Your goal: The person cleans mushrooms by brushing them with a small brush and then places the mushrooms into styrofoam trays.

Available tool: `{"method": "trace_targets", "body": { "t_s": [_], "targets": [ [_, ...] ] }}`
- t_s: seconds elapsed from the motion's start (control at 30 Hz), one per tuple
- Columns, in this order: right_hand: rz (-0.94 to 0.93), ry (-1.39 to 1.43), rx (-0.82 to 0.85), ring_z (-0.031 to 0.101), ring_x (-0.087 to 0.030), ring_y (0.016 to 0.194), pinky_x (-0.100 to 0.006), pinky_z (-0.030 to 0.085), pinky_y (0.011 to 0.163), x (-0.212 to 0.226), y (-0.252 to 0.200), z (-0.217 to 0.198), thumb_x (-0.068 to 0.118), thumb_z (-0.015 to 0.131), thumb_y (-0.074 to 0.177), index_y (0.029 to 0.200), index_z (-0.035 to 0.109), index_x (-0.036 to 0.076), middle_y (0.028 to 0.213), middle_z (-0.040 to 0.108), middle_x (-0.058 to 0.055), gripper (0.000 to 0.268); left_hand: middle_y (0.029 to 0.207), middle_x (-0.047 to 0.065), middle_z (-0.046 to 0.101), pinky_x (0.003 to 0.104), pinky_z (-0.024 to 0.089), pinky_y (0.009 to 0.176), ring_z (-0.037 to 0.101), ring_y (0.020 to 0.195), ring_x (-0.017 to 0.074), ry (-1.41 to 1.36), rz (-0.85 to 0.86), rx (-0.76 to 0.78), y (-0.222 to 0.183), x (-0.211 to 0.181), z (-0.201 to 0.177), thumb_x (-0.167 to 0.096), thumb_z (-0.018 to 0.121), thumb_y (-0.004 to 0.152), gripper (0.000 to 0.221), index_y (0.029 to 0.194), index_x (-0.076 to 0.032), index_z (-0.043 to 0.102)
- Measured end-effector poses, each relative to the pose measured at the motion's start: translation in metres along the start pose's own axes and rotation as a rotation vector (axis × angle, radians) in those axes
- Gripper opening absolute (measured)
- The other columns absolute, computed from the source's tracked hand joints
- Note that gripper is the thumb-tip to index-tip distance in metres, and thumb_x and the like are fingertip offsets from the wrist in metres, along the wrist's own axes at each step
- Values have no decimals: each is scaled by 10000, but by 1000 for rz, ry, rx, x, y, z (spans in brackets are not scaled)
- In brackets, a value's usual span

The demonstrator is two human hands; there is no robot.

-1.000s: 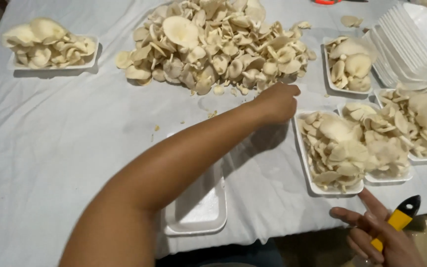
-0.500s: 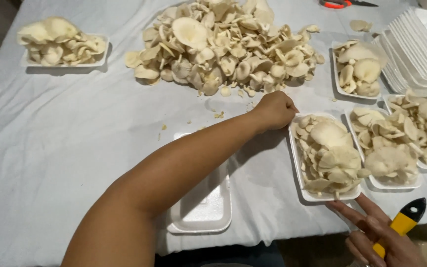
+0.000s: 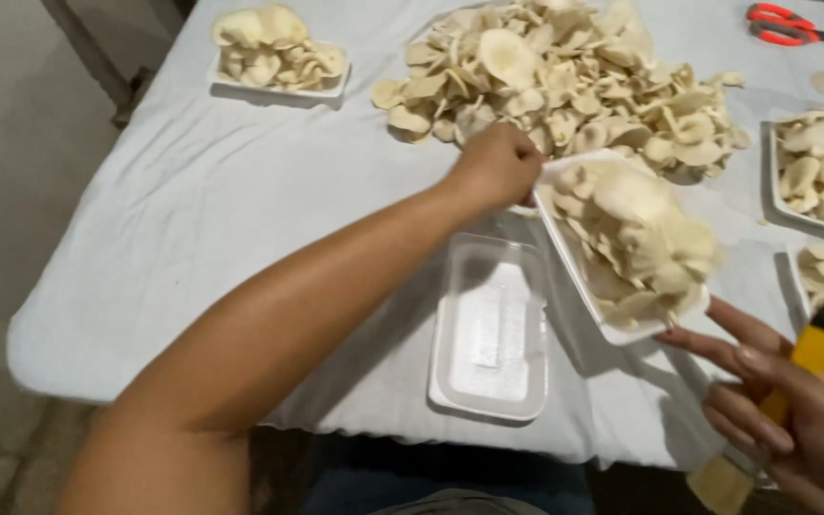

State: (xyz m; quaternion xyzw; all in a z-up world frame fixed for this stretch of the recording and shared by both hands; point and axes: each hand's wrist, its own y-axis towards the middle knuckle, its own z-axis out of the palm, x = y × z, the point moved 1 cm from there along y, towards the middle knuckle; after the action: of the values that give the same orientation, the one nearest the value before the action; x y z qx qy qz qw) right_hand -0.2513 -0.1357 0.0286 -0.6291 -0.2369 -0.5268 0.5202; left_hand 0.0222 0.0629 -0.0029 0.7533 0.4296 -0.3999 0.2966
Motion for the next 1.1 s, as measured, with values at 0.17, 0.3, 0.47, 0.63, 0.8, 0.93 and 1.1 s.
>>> {"method": "trace_targets", "body": {
  "t_s": [0.17, 0.3, 0.47, 0.63, 0.8, 0.93, 1.1],
  "targets": [
    [76, -231, 115, 120, -94, 406, -245, 107, 388, 40, 30, 80, 129, 389, 1031, 1597, 419, 139, 1190, 731, -175, 567, 746, 102, 768, 250, 674, 570, 780, 600, 175, -289, -234, -195, -30, 35, -89, -59, 564, 876, 270, 954, -34, 821],
    [-3, -294, 358, 342, -58, 436, -206, 289, 370, 51, 68, 139, 92, 444, 986, 1630, 341, 63, 1157, 791, -111, 652, 710, 99, 743, 245, 679, 594, 797, 639, 194, -311, -327, -324, -52, 75, -154, -41, 563, 889, 235, 877, -40, 798],
    [25, -396, 387, 310, -49, 391, -213, 246, 359, 65, 93, 238, 96, 522, 1006, 1526, 499, 51, 872, 778, -46, 522, 896, 94, 736, 179, 701, 675, 742, 760, 167, -307, -399, -555, -91, 111, -224, -12, 580, 906, 199, 887, -17, 778],
    [52, -493, 430, 315, -60, 419, -203, 256, 368, 66, 124, 308, 40, 512, 974, 1457, 554, 10, 872, 753, -94, 486, 1088, -8, 778, 164, 584, 578, 753, 679, 124, -268, -531, -658, -112, 133, -263, -62, 530, 910, 236, 847, -65, 758],
    [11, -586, 503, 314, -76, 440, -233, 303, 414, 58, 156, 351, 189, 557, 1055, 1135, 512, 46, 921, 770, -112, 169, 1089, 49, 724, 138, 590, 484, 748, 605, 138, -287, -639, -755, -118, 163, -276, -95, 559, 938, 209, 938, -66, 766],
    [4, -568, 456, 304, -110, 446, -275, 307, 440, 48, 178, 372, 171, 564, 999, 1087, 470, 67, 911, 781, -126, 166, 1076, 21, 729, 122, 549, 518, 771, 656, 114, -350, -732, -782, -125, 158, -276, -92, 547, 941, 212, 967, -102, 757],
    [-19, -543, 461, 275, -109, 452, -292, 294, 450, 44, 183, 383, 156, 537, 980, 1063, 514, 85, 856, 763, -131, 112, 1319, 57, 683, 139, 707, 786, 788, 901, 140, -400, -669, -826, -124, 176, -279, -95, 593, 948, 203, 1048, -44, 762]
  ]
}}
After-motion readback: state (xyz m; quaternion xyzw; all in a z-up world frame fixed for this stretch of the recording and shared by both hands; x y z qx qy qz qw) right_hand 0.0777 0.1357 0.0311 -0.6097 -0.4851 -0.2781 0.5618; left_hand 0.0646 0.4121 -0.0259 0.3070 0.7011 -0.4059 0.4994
